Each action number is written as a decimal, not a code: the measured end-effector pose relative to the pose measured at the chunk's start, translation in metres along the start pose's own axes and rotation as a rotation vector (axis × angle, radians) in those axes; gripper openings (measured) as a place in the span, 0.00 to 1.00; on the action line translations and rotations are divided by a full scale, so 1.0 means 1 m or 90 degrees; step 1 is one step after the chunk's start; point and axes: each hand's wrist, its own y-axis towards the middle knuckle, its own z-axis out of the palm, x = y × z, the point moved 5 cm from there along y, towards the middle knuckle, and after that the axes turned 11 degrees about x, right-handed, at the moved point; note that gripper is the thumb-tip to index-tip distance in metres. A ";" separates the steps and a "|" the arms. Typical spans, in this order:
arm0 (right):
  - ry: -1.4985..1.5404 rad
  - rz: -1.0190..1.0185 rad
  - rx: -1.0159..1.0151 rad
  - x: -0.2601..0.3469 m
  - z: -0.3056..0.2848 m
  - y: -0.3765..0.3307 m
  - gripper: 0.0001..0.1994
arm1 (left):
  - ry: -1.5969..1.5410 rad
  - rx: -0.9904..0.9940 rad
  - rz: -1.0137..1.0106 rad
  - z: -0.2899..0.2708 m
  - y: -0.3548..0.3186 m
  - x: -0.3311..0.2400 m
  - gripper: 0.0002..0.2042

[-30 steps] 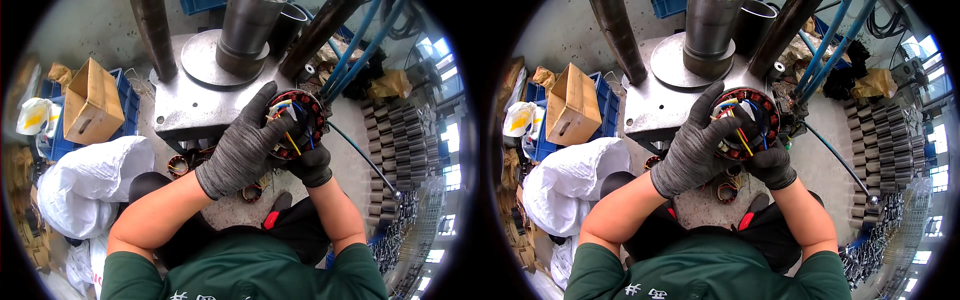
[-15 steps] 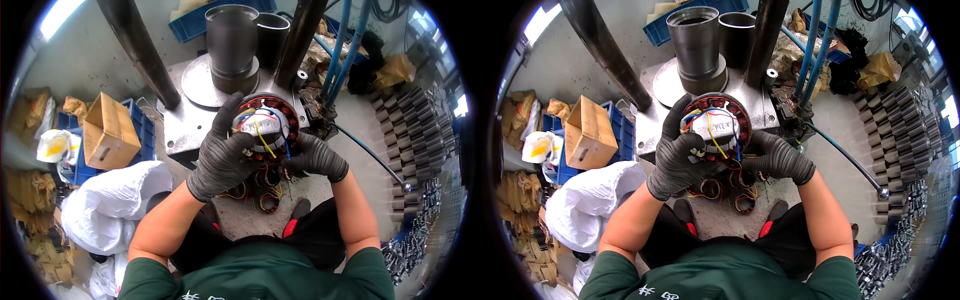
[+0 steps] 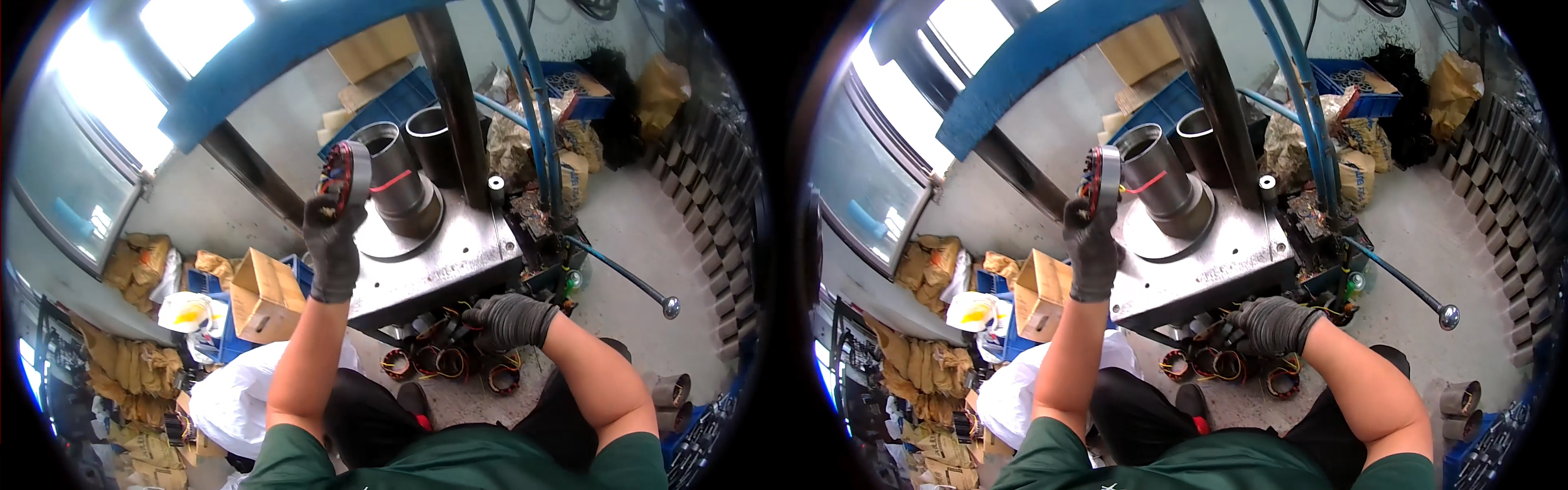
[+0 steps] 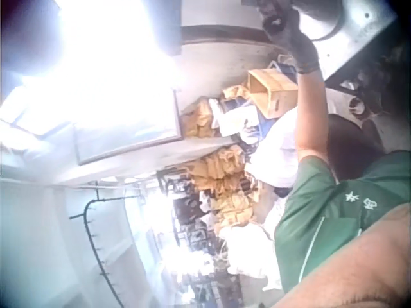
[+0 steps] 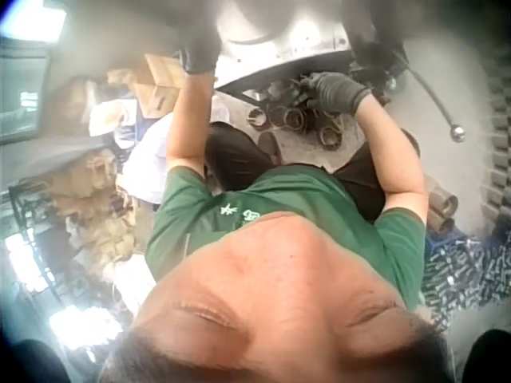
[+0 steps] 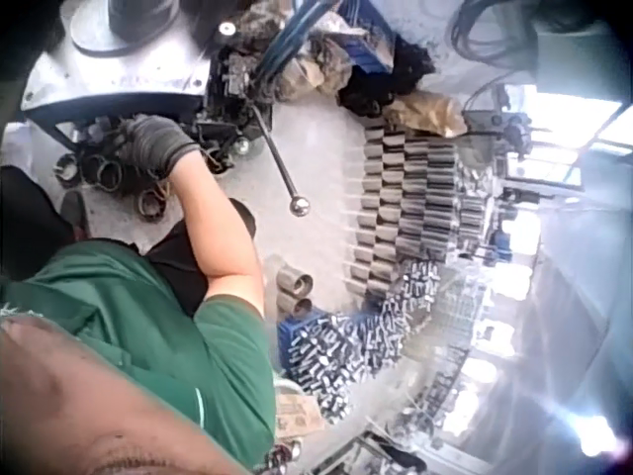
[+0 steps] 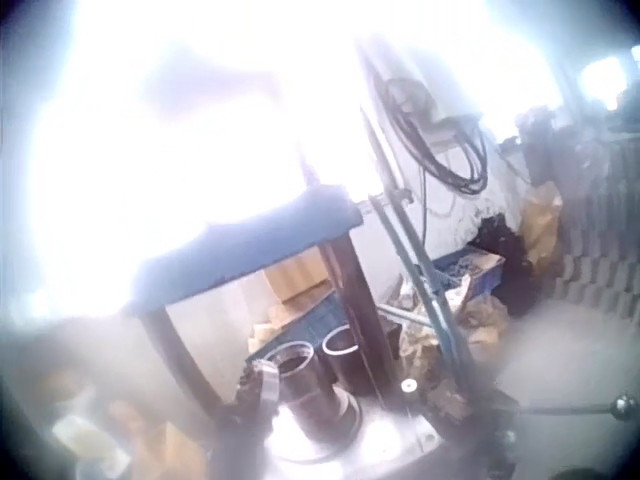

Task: The person holds an electric motor stator and inserts thin wires into its slots by hand, then places the stator inside a metal cylinder and uses a hydraulic press to seat it.

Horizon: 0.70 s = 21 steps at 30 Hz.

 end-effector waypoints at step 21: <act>-0.006 -0.027 -0.041 0.015 -0.014 -0.014 0.19 | 0.285 0.138 -0.148 0.026 0.144 0.025 0.18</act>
